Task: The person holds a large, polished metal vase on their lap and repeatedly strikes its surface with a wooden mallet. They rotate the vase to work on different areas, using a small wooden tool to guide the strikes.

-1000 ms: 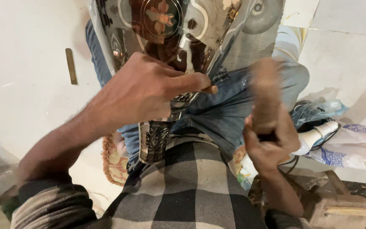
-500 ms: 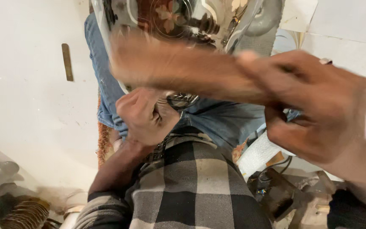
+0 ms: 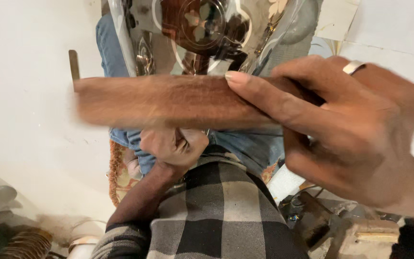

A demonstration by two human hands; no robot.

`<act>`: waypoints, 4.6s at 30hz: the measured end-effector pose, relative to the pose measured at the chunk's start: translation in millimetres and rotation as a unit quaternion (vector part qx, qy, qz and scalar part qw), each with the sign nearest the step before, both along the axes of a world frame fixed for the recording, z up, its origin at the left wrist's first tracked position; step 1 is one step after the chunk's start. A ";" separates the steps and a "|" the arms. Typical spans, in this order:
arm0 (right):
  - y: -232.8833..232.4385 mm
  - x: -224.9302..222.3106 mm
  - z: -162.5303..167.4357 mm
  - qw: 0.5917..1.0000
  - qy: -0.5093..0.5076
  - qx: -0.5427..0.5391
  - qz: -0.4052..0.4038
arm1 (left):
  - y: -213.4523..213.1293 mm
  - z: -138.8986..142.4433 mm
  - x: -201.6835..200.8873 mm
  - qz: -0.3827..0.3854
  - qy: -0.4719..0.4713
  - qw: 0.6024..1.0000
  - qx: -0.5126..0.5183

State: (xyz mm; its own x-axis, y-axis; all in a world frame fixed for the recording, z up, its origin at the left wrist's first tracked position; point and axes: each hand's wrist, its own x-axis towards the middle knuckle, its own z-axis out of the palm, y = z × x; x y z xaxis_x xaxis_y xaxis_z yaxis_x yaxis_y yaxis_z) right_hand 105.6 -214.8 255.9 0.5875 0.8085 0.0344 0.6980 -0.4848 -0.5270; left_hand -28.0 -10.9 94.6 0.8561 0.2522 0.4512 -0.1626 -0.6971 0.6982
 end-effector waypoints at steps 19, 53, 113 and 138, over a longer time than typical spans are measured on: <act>2.1 1.1 -15.7 0.984 0.134 0.093 -0.076 | -12.8 -15.8 6.7 0.071 -0.086 0.990 -0.087; -45.2 -156.0 -160.7 0.811 0.183 0.295 -0.471 | 51.6 42.9 104.2 -0.483 0.115 0.854 0.155; -2.0 -9.2 -50.2 0.959 0.165 0.146 -0.180 | -3.0 4.3 14.4 -0.065 -0.022 0.859 -0.507; 19.6 20.0 28.5 0.989 -0.021 -0.127 0.068 | -13.9 -7.9 17.9 0.055 -0.039 0.989 -0.132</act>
